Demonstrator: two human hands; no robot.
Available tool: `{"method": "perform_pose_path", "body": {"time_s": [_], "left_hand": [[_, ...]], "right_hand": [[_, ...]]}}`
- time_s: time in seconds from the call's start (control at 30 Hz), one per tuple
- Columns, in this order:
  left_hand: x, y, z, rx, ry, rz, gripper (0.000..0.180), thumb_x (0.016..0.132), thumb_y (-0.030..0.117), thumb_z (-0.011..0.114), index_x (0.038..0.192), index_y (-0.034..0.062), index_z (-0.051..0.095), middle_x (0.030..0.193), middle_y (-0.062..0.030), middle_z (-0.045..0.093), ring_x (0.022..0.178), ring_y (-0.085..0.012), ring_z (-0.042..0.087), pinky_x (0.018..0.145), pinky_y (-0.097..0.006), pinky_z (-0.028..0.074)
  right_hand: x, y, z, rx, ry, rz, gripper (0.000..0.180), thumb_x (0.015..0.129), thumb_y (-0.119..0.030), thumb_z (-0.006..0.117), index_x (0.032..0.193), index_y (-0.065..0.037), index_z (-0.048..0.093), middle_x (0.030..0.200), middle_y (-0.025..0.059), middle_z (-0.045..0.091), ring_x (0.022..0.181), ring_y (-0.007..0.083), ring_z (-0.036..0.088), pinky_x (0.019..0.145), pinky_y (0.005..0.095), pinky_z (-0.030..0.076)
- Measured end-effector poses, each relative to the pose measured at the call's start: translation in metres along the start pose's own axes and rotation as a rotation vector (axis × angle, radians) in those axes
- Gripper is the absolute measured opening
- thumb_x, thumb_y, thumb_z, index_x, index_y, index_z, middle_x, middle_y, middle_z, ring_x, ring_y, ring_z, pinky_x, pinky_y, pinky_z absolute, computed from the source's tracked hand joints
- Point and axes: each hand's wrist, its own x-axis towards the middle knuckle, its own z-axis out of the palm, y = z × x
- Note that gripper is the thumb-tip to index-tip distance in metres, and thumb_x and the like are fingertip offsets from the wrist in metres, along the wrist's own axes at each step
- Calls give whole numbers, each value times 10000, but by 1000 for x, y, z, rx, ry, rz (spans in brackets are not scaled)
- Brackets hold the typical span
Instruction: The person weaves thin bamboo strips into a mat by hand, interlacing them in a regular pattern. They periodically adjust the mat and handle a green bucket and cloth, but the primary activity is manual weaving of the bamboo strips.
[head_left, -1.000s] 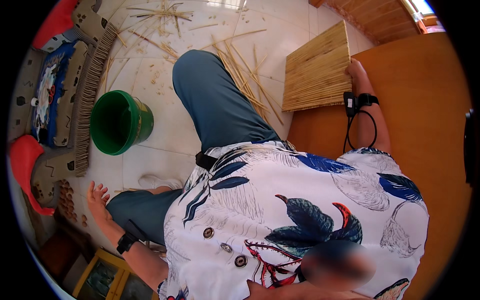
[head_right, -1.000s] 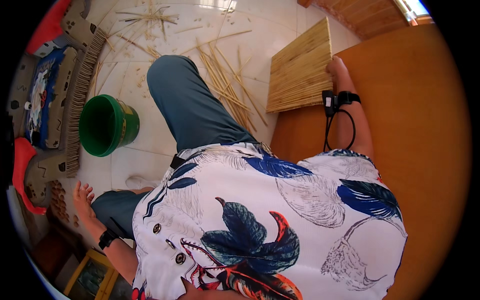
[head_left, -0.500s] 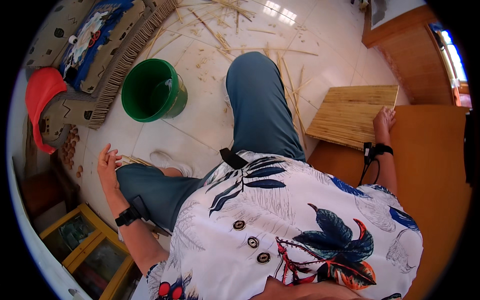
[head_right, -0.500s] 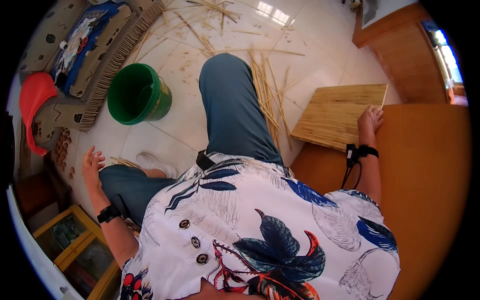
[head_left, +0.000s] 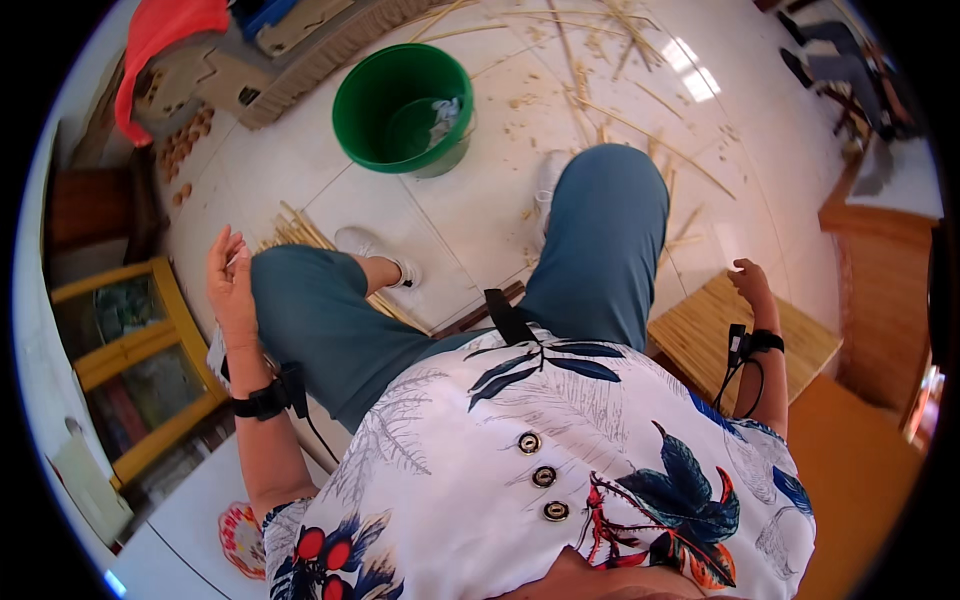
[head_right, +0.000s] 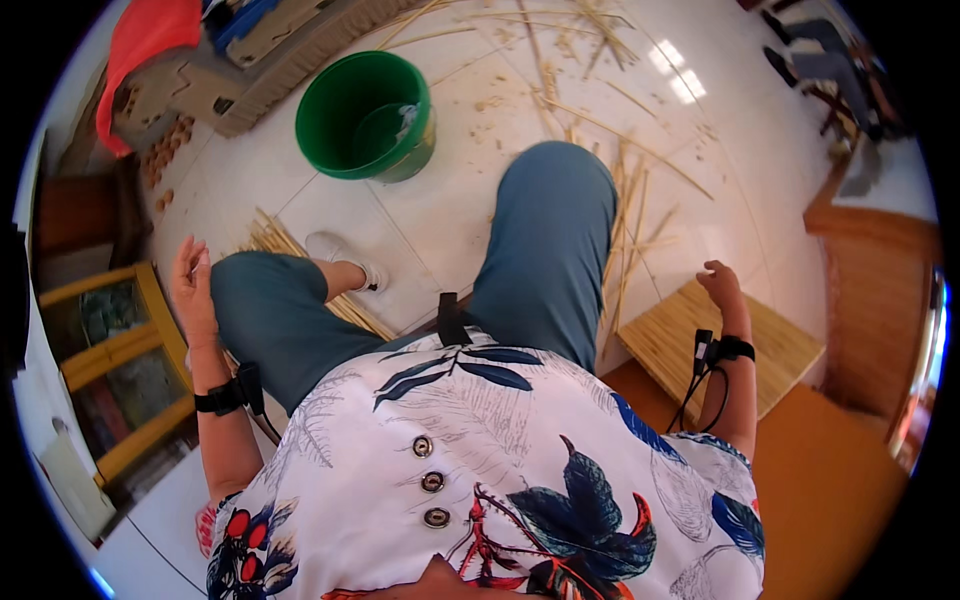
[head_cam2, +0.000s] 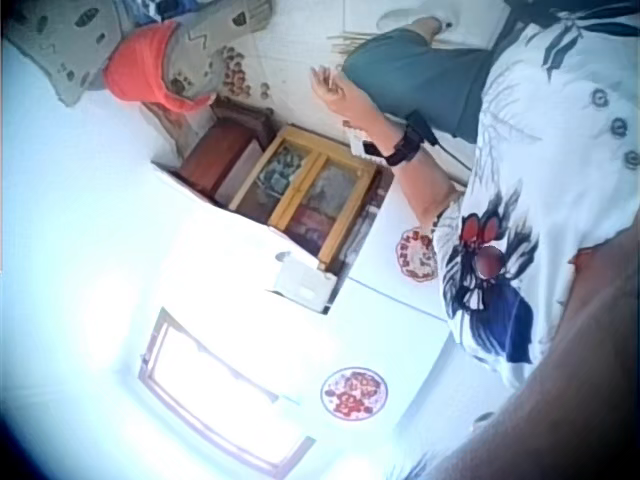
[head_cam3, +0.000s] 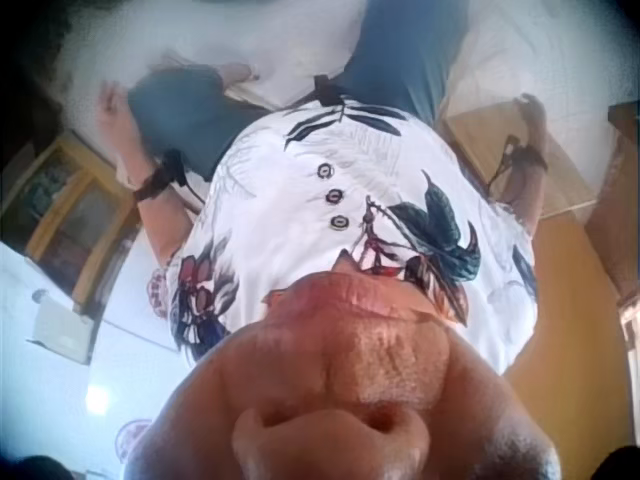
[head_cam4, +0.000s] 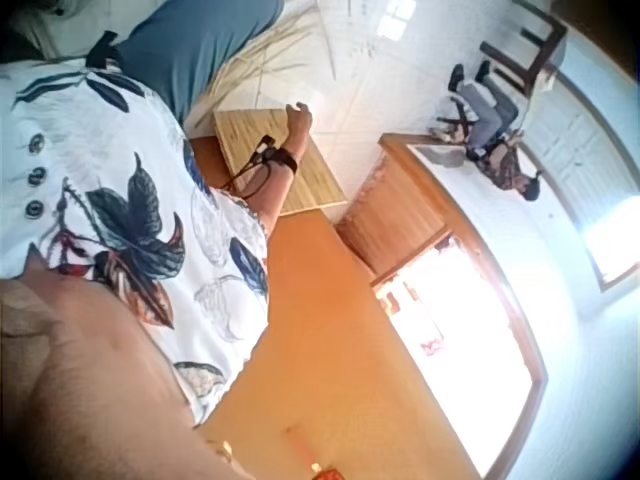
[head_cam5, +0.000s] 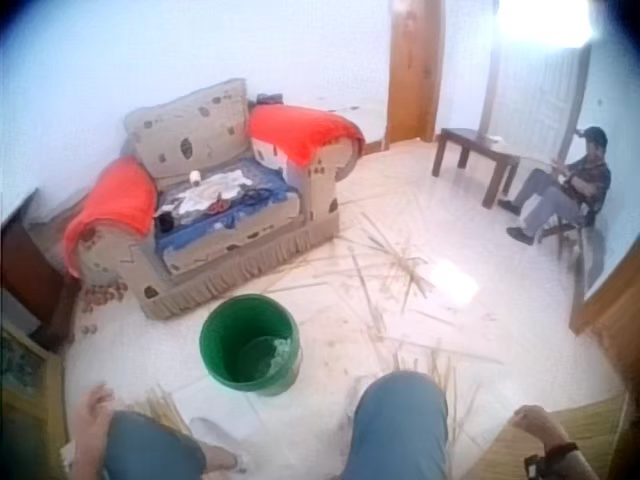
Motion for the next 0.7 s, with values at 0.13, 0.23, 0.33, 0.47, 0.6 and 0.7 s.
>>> {"method": "perform_pose_path", "body": {"time_s": [0.13,0.23,0.33,0.47,0.6,0.7], "left_hand": [[-34,25,4,225,14,122,416,869,150,493,1260,35,408,1209,-142,474,1128,-220,443,958,-333,327],[-43,39,6,286,18,115,459,851,187,505,1272,40,395,1249,-144,450,1166,-236,413,961,-359,312],[-46,49,-7,328,14,142,478,835,186,498,1276,36,392,1267,-145,439,1179,-238,402,955,-364,313],[-45,72,-24,308,-62,134,499,816,190,477,1279,26,389,1285,-145,426,1187,-239,396,953,-364,313],[-35,86,-39,358,-135,108,514,824,244,463,1269,-3,392,1279,-150,431,1179,-236,400,939,-353,321],[-39,84,-40,344,-134,98,541,851,330,457,1258,-20,394,1266,-156,440,1172,-231,405,936,-349,322]], "right_hand": [[35,-38,5,-14,-78,-87,355,725,-209,643,1013,-13,576,762,167,605,631,236,587,563,344,474],[60,-55,4,-144,-36,-257,373,740,-200,629,1053,-12,550,767,157,609,643,223,591,559,328,477],[85,-83,5,-295,27,-397,380,746,-202,615,1072,-23,541,843,186,614,777,286,601,683,356,478],[92,-123,18,-366,40,-421,382,752,-195,604,1085,-23,529,972,203,587,907,347,560,782,400,448],[106,-144,39,-439,61,-419,448,751,-186,602,1150,-23,478,1075,219,538,1010,366,501,848,423,413],[118,-148,43,-435,98,-425,541,739,-159,606,1225,-28,409,1179,226,472,1088,369,447,892,431,392]]}}
